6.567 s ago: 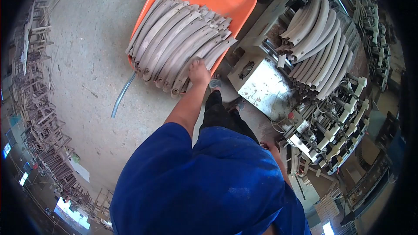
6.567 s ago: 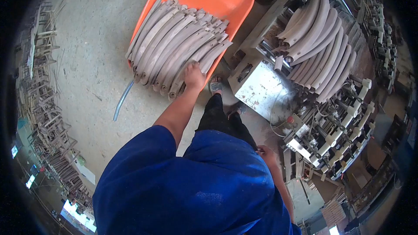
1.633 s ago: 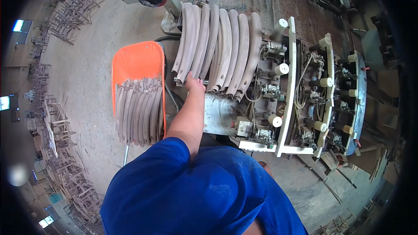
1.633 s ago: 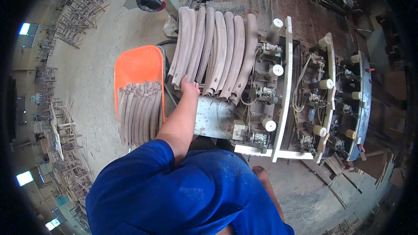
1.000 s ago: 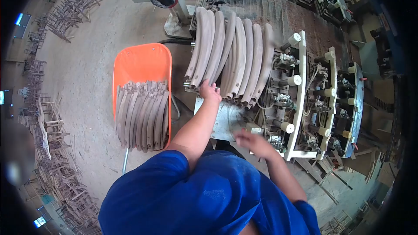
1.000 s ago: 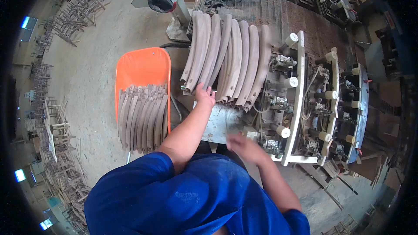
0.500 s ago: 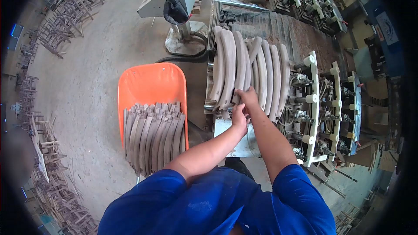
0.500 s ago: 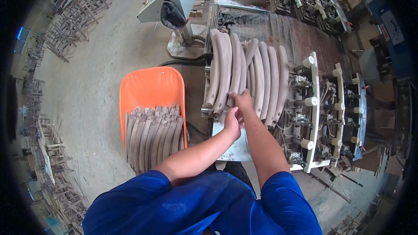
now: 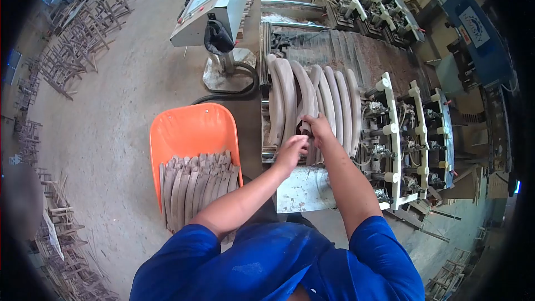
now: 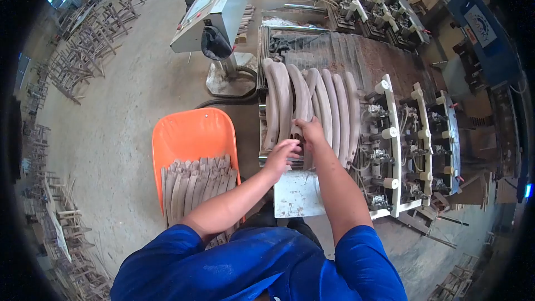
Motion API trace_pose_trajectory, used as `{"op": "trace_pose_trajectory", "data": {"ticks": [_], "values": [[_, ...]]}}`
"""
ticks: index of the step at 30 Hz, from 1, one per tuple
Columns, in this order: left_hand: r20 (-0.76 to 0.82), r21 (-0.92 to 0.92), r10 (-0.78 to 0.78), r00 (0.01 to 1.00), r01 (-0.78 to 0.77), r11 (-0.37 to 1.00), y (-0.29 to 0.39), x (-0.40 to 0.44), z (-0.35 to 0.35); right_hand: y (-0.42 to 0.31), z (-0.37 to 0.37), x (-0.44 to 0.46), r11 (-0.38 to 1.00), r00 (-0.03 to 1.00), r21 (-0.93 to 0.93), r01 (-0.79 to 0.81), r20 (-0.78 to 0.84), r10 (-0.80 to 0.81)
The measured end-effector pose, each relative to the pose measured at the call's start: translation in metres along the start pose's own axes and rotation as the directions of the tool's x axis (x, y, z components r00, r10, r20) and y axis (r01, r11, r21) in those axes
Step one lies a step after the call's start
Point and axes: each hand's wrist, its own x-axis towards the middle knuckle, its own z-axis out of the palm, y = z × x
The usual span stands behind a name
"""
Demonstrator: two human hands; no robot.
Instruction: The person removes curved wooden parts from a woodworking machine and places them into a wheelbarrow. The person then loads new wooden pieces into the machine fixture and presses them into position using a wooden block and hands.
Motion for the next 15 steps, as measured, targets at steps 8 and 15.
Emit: {"op": "trace_pose_trajectory", "data": {"ticks": [8,15], "values": [[0.106,-0.029,-0.065,0.992,0.068,0.997,0.010,-0.006,-0.012,-0.030,-0.045,-0.117,0.988,0.997,0.131,0.083,-0.007,-0.083],[0.416,-0.358,0.033,0.909,0.130,0.925,0.034,-0.023,0.093,0.035,-0.117,-0.281,0.772,0.883,-0.510,0.380,-0.048,-0.466]]}}
